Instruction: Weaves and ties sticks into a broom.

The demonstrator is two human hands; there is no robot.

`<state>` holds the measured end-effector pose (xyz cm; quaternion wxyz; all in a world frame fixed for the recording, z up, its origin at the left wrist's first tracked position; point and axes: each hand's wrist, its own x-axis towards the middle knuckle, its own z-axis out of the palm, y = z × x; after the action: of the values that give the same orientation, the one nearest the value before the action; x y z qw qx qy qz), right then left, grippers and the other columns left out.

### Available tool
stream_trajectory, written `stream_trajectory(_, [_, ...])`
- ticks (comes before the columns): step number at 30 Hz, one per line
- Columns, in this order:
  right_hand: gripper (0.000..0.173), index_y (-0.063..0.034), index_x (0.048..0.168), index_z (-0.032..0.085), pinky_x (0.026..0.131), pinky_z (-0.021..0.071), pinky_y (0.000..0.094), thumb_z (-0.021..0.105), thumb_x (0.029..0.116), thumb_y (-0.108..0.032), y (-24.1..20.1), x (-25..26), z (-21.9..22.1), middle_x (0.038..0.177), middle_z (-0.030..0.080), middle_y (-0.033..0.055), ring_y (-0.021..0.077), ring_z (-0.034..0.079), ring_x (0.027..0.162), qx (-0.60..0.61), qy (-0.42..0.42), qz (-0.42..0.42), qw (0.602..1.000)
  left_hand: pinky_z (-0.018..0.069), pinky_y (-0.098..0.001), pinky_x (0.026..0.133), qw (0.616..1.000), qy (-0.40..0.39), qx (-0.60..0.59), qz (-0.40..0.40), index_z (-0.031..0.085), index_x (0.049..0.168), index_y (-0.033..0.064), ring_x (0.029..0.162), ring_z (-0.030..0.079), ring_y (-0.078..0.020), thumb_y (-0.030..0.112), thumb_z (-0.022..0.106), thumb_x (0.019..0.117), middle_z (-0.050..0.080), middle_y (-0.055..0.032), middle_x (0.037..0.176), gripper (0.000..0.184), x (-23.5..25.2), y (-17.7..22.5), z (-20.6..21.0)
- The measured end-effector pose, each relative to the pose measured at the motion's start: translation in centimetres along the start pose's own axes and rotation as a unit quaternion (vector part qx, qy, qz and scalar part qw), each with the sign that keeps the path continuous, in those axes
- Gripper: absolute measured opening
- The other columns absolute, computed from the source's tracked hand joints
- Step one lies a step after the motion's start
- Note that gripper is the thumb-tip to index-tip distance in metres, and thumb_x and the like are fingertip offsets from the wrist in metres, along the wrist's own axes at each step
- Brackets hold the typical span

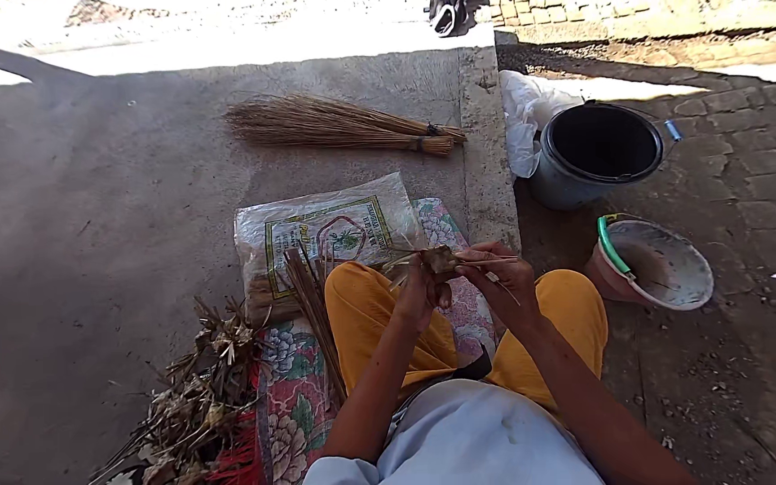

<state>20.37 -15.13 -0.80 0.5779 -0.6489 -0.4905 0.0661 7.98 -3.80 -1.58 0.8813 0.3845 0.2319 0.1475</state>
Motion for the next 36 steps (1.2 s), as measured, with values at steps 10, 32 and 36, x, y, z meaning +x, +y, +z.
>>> stream_trajectory(10, [0.012, -0.0019, 0.097, 0.077, 0.085, 0.0556, 0.0218, 0.070, 0.0943, -0.012, 0.2, -0.5, -1.4, 0.101, 0.069, 0.0085, 0.0081, 0.066, 0.094, -0.027, 0.009, -0.073, 0.997, 0.0549, -0.0201, 0.064, 0.990, 0.013, 0.133, 0.050, 0.054, 0.132, -0.0010, 0.068, 0.067, -0.0072, 0.025, 0.028, 0.1117, 0.075, -0.0097, 0.105, 0.042, -2.7, 0.1, -0.9])
stream_trajectory(32, [0.004, -0.0014, 0.097, 0.068, 0.076, 0.0585, 0.0181, 0.067, 0.0938, -0.004, -1.1, -0.3, -2.5, 0.091, 0.066, -0.0019, 0.0000, 0.065, 0.079, 0.086, 0.048, 0.117, 0.988, 0.0583, -0.0217, 0.070, 0.914, 0.072, 0.308, 0.254, 0.066, 0.105, -0.0026, 0.079, 0.068, -0.0060, 0.003, 0.064, 0.0952, 0.072, -0.0038, 0.097, 0.012, -4.8, 1.0, -0.5])
stream_trajectory(36, [0.003, -0.0013, 0.096, 0.067, 0.075, 0.0578, 0.0173, 0.067, 0.0934, -0.003, -0.9, -0.5, -2.5, 0.090, 0.065, -0.0013, 0.0005, 0.065, 0.078, 0.090, 0.030, 0.118, 0.988, 0.0540, -0.0199, 0.073, 0.831, 0.065, 0.442, 0.332, 0.073, 0.106, 0.0016, 0.084, 0.066, -0.0040, 0.013, 0.070, 0.0935, 0.073, -0.0037, 0.099, 0.017, -4.7, 1.6, -0.8])
